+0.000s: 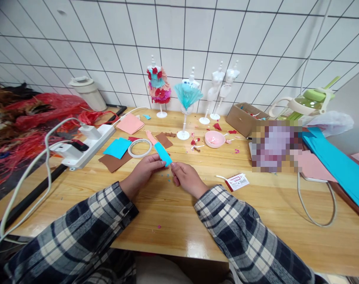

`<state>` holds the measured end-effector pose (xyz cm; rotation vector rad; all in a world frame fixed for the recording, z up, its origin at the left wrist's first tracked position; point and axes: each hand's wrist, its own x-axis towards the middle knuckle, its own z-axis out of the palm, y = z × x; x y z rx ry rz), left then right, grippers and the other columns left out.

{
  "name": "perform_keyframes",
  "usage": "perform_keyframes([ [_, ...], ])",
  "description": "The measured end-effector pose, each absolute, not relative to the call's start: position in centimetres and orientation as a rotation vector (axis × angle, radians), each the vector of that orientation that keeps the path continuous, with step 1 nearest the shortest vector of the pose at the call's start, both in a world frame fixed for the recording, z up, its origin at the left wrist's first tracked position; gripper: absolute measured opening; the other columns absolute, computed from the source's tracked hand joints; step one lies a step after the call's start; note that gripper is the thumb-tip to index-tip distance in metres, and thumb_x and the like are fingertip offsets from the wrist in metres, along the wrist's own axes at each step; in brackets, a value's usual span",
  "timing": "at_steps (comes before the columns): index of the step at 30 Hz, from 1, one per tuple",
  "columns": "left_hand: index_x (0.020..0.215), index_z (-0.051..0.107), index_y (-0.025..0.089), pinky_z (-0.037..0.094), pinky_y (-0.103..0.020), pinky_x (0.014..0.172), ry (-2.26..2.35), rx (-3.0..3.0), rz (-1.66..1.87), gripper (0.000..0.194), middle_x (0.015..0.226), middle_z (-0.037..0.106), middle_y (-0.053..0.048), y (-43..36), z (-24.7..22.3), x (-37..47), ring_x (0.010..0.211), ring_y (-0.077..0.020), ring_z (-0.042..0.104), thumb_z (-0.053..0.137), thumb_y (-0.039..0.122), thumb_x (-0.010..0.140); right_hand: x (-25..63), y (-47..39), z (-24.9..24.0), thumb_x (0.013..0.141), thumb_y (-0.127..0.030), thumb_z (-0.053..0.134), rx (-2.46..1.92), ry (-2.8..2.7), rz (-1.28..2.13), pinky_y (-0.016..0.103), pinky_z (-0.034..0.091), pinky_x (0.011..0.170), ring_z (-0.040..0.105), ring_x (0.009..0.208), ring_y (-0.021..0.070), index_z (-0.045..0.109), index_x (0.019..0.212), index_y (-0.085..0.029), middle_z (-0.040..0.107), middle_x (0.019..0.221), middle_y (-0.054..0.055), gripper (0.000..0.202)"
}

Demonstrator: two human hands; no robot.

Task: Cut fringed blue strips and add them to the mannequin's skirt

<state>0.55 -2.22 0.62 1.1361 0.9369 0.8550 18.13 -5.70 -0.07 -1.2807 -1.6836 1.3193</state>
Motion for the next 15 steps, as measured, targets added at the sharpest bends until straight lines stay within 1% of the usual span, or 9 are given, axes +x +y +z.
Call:
perform_keyframes([
  [6, 0.078, 0.068, 0.016, 0.045, -0.031, 0.078, 0.935, 1.146, 0.857, 0.021, 0.076, 0.067, -0.001, -2.09, 0.50, 0.54, 0.075, -0.0168, 0.061, 0.073, 0.032, 0.067, 18.27, -5.65, -0.25, 0.091, -0.068, 0.032, -1.286, -1.685, 1.326, 0.024, 0.031, 0.047, 0.039, 0.044, 0.0104, 0.043, 0.066, -0.022, 0.047, 0.048, -0.005, 0.054],
  [15, 0.078, 0.068, 0.016, 0.045, -0.032, 0.079, 0.942, 1.120, 0.882, 0.022, 0.077, 0.068, -0.002, -2.26, 0.81, 0.62, 0.076, -0.0180, 0.062, 0.074, 0.033, 0.066, 18.19, -5.72, -0.02, 0.089, -0.069, 0.035, -1.283, -1.637, 1.335, 0.024, 0.030, 0.045, 0.037, 0.043, 0.0100, 0.042, 0.065, -0.022, 0.044, 0.047, -0.005, 0.053],
])
